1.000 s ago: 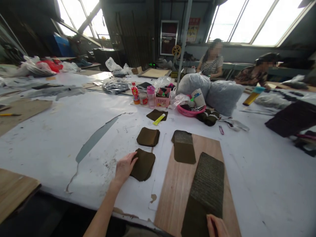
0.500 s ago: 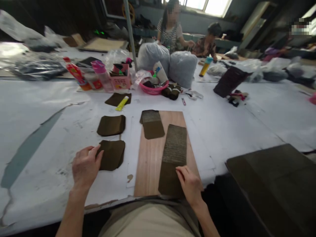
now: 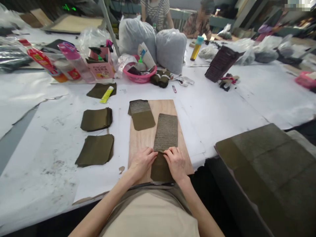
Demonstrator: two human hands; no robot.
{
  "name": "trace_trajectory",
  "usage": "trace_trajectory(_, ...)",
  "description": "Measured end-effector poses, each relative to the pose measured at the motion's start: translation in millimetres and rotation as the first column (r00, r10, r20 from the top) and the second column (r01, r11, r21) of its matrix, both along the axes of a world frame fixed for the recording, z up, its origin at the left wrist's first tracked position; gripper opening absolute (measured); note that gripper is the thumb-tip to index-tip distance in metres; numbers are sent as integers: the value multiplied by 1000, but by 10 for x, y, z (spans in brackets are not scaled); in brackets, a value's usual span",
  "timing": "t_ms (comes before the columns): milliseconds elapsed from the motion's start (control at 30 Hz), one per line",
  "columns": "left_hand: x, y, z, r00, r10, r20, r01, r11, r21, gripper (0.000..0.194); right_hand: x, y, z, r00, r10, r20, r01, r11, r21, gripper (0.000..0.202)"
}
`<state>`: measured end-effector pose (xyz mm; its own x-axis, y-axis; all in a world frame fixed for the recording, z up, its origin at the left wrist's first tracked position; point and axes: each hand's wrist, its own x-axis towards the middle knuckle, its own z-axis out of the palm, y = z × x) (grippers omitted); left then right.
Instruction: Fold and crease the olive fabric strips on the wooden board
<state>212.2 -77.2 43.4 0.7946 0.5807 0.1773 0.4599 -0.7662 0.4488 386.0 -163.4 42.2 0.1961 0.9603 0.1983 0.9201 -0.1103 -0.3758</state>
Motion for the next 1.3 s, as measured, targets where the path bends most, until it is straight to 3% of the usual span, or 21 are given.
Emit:
trace_trajectory(233, 46, 3, -110, 995, 92, -34, -93, 995, -27, 10, -15, -19, -8, 1000, 19, -12, -18, 998, 65, 5)
trace_trajectory(300, 53, 16, -112, 993, 111, -35, -112, 993, -34, 18, -14, -17, -11, 999, 49, -13, -48, 992, 115, 7)
trace_trajectory(367, 66, 40, -90, 996, 87, -25, -88, 996, -27, 28, -11, -13, -22, 995, 99, -23, -95, 984, 150, 10)
trace_trajectory(467, 86, 94, -37, 1000, 16, -17, -17, 999, -51, 22, 8, -14, -37, 990, 130, -55, -119, 979, 163, 11)
trace_trajectory(600, 91, 168, -5, 1000, -22, -18, 20, 993, -113, 13, 109, -59, -14, 994, 96, -43, -92, 992, 88, 21)
trace_trajectory(833, 74, 230, -54, 1000, -5, 17, 7, 986, -169, 8, 425, -176, 12, 1000, 16, 26, -16, 1000, 0, 12)
trace_trajectory(1033, 87, 311, 1, 997, -42, -57, 31, 982, -185, 7, 500, -176, 30, 994, 102, 47, -98, 991, -87, 12)
trace_trajectory(1300, 109, 374, 49, 989, -93, -119, 76, 988, -136, 15, 549, -210, 48, 1000, 17, -9, -17, 998, -66, 11)
